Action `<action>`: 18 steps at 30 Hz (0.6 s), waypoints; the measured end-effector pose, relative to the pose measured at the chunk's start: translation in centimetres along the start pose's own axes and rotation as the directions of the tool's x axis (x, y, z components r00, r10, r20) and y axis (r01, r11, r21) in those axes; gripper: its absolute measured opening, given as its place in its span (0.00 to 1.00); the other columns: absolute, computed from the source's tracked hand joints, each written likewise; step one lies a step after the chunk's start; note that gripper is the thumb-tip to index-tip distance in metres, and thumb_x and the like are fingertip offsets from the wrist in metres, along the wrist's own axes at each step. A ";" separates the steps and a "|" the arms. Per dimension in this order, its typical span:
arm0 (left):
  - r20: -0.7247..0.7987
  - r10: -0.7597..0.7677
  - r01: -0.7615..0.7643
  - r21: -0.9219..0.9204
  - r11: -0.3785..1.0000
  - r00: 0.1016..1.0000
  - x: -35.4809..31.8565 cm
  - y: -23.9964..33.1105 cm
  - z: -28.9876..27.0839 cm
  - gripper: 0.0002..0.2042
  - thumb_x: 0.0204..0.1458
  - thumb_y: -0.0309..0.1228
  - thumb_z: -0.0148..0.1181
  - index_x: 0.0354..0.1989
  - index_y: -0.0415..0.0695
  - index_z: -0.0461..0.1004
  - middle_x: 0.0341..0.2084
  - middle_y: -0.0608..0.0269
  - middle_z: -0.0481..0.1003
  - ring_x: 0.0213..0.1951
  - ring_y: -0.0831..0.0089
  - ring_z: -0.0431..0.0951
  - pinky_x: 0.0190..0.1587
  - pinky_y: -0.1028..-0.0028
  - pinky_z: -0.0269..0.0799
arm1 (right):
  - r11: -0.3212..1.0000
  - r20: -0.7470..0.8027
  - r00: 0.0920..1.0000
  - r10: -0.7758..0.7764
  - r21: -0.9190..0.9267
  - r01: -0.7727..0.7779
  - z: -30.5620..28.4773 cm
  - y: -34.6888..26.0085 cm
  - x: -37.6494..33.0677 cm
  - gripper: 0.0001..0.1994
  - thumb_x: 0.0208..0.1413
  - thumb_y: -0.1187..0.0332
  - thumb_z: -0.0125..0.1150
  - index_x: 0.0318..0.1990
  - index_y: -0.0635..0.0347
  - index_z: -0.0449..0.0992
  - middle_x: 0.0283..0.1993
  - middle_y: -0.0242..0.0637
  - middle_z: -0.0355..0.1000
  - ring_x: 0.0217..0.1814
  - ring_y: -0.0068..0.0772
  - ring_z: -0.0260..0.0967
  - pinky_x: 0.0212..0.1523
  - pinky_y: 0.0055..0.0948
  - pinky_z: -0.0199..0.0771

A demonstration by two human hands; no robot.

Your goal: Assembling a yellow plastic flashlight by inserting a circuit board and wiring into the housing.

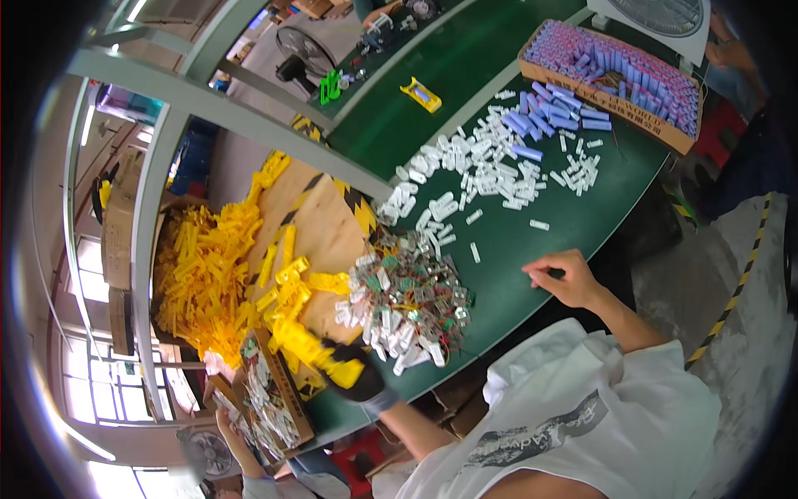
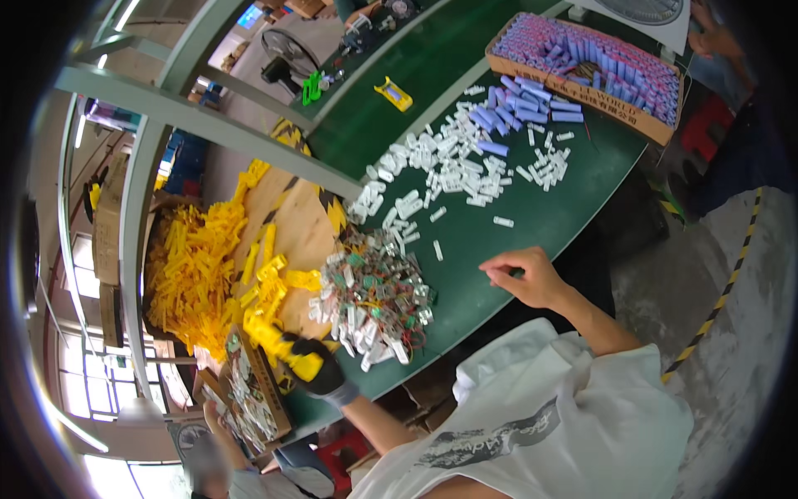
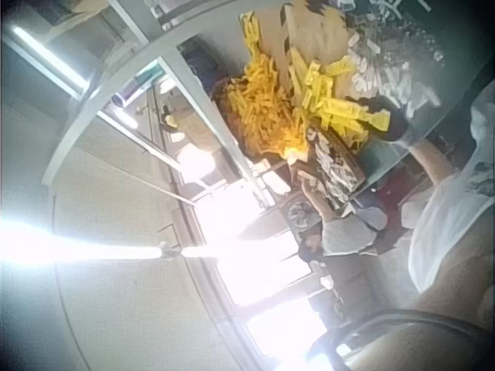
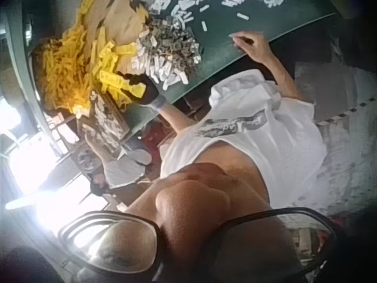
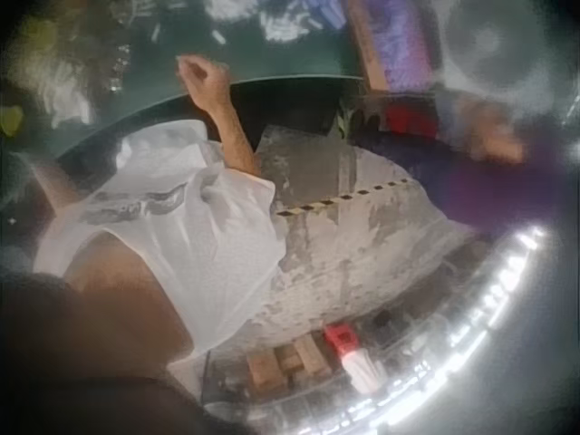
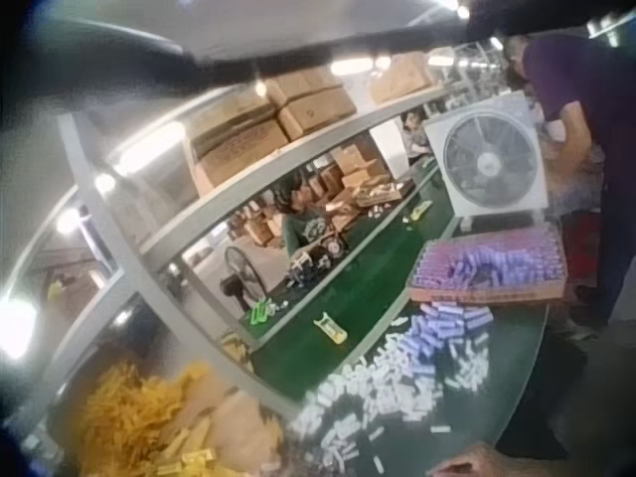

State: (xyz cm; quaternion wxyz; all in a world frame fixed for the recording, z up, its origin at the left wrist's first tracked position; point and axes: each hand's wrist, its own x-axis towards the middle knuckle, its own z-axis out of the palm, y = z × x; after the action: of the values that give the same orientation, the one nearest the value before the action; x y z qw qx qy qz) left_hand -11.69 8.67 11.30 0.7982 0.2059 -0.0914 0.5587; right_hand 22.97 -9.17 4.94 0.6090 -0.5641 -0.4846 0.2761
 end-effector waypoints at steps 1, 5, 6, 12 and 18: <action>-0.084 -0.078 0.073 -0.064 0.995 0.993 -1.3 -3.1 -0.7 0.22 0.59 0.35 0.49 0.60 0.38 0.60 0.50 0.57 0.69 0.41 0.67 0.70 0.48 0.67 0.67 | 1.000 -0.035 0.999 0.024 -0.014 -0.024 0.4 0.5 0.1 0.08 0.55 0.73 0.60 0.40 0.66 0.79 0.30 0.39 0.78 0.30 0.25 0.78 0.33 0.21 0.74; -0.274 -0.438 0.330 -0.362 0.872 0.856 -5.2 -18.0 -0.8 0.22 0.60 0.44 0.47 0.59 0.45 0.63 0.40 0.52 0.70 0.38 0.63 0.69 0.44 0.65 0.67 | 0.990 -0.168 0.976 0.140 0.055 -0.132 0.7 0.6 1.6 0.08 0.55 0.73 0.60 0.42 0.66 0.79 0.32 0.40 0.78 0.32 0.25 0.77 0.35 0.22 0.74; -0.323 -0.515 0.377 -0.402 0.834 0.794 -5.4 -19.6 0.4 0.21 0.61 0.45 0.48 0.58 0.48 0.65 0.39 0.51 0.71 0.38 0.63 0.69 0.44 0.65 0.68 | 0.995 -0.179 0.982 0.062 -0.069 -0.075 1.4 0.0 2.2 0.09 0.54 0.73 0.61 0.42 0.65 0.79 0.33 0.40 0.78 0.34 0.28 0.77 0.36 0.24 0.74; -0.176 -0.707 0.592 -0.431 0.681 0.685 -6.4 -21.9 -2.0 0.20 0.62 0.49 0.44 0.50 0.47 0.67 0.33 0.56 0.69 0.34 0.66 0.67 0.39 0.68 0.66 | 0.876 -0.193 0.972 -0.137 -0.482 0.028 -0.4 1.5 2.2 0.12 0.50 0.74 0.63 0.43 0.61 0.78 0.39 0.40 0.73 0.39 0.38 0.74 0.40 0.30 0.73; -0.167 -0.695 0.659 -0.227 0.717 0.699 -6.6 -21.9 -1.9 0.28 0.62 0.51 0.43 0.63 0.45 0.60 0.41 0.55 0.70 0.37 0.67 0.70 0.37 0.69 0.68 | 0.761 -0.292 0.952 -0.093 -0.637 -0.121 -0.2 1.5 2.0 0.16 0.48 0.71 0.65 0.47 0.61 0.74 0.36 0.40 0.69 0.42 0.43 0.69 0.42 0.37 0.70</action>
State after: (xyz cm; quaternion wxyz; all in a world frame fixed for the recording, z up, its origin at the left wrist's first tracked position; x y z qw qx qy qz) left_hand 6.20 -2.49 2.15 0.9656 0.0952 0.0466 0.2374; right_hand 24.24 -7.18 4.10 0.4416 -0.7789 -0.4453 0.0052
